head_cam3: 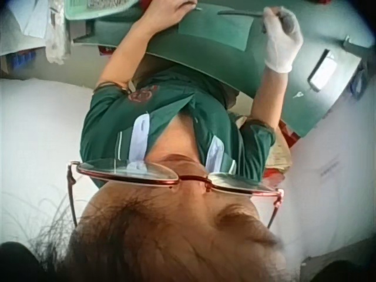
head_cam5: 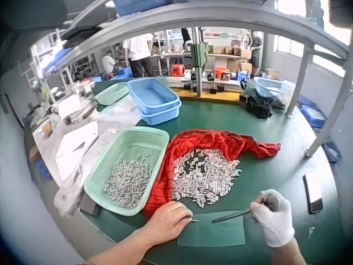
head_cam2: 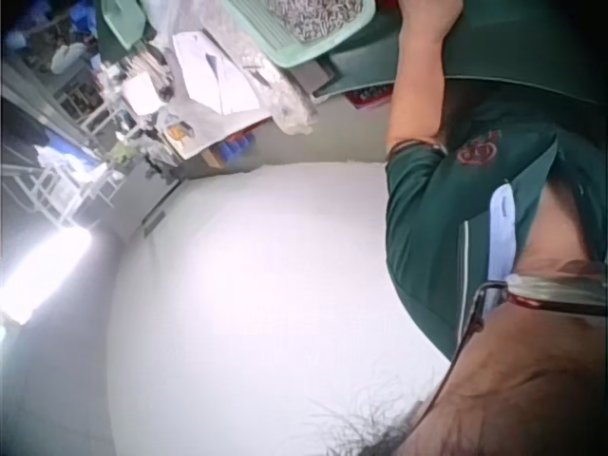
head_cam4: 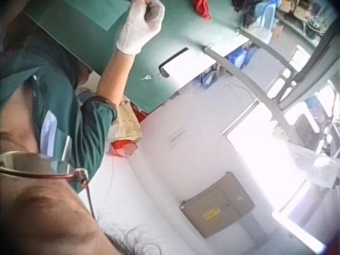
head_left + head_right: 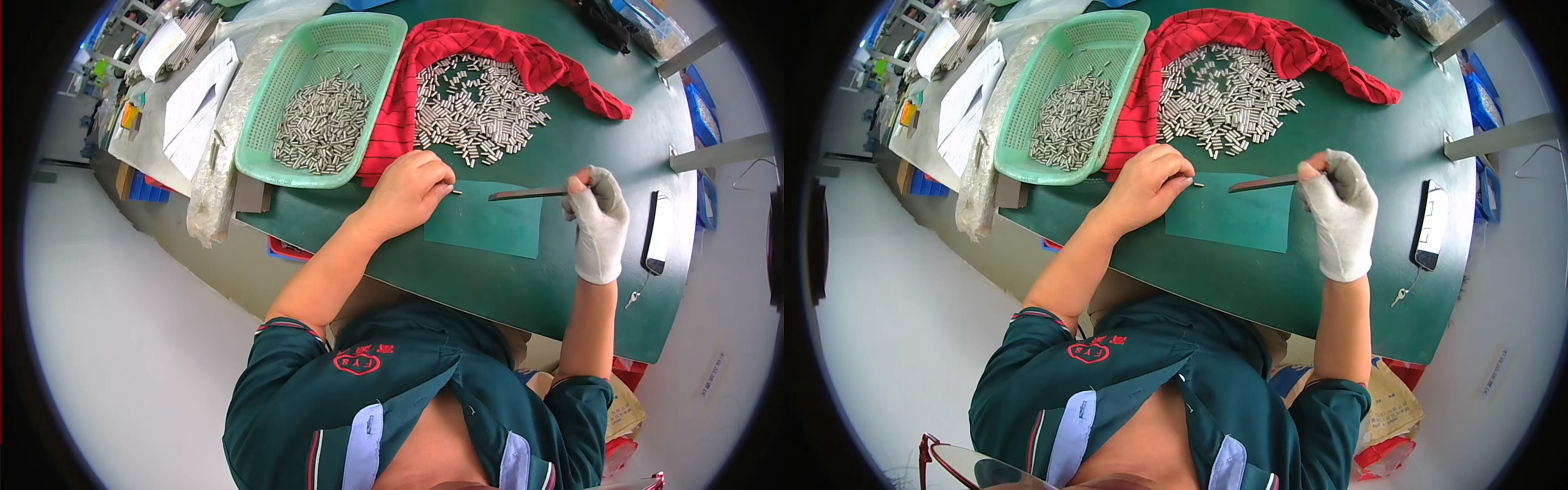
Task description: The person sorts small metal pins by hand, placing them into a sorting tray from a plastic basket.
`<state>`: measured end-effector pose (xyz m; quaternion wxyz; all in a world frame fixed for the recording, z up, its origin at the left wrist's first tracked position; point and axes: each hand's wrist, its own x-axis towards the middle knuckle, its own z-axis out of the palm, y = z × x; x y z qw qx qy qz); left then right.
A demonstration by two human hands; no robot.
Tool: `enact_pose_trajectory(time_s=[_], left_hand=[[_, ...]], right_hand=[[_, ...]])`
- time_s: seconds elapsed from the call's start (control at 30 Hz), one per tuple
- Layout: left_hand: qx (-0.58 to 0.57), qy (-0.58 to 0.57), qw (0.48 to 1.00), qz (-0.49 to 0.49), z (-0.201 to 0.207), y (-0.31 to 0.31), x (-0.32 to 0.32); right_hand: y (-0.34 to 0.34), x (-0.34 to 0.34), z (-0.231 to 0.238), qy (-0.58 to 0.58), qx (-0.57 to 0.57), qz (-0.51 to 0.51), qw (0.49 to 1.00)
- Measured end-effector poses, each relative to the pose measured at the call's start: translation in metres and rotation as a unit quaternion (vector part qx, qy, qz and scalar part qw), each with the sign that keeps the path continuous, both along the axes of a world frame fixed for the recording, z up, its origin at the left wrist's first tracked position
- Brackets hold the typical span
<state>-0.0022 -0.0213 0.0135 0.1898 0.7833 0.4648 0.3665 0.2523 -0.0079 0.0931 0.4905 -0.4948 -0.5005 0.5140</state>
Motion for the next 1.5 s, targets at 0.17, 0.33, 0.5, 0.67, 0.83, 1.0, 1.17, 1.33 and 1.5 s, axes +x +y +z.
enact_pose_trajectory(time_s=[0.17,0.33,0.5,0.67,0.83,1.0,1.17,1.33,1.5], left_hand=[[0.017,0.028,0.999,-0.019,0.001,-0.001,0.008],[0.03,0.061,0.997,-0.032,-0.002,-0.001,0.013],[-0.006,0.022,1.0,-0.02,0.001,-0.001,0.016],[-0.174,-0.287,0.938,-0.082,0.002,0.0,0.002],[-0.227,-0.419,0.869,-0.13,-0.001,-0.002,0.001],[-0.224,-0.425,0.865,-0.143,0.0,-0.002,-0.001],[-0.236,-0.412,0.87,-0.131,0.002,-0.002,-0.001],[-0.239,-0.4,0.876,-0.129,-0.001,-0.002,-0.001],[-0.255,-0.374,0.884,-0.118,-0.001,-0.004,-0.001]], right_hand=[[-0.003,-0.02,-0.011,-0.061,0.072,0.066,0.993],[0.003,-0.031,-0.016,-0.107,0.162,0.084,0.977],[0.003,-0.038,-0.035,0.165,-0.012,0.062,0.984],[0.001,-0.04,-0.049,0.332,-0.019,0.105,0.937],[-0.013,-0.044,-0.052,0.303,0.002,0.141,0.942],[-0.02,-0.045,-0.049,0.278,-0.005,0.147,0.949],[-0.02,-0.041,-0.055,0.215,-0.004,0.171,0.961],[-0.018,-0.041,-0.05,0.226,0.01,0.159,0.961],[-0.015,-0.039,-0.045,0.247,0.036,0.151,0.956]])
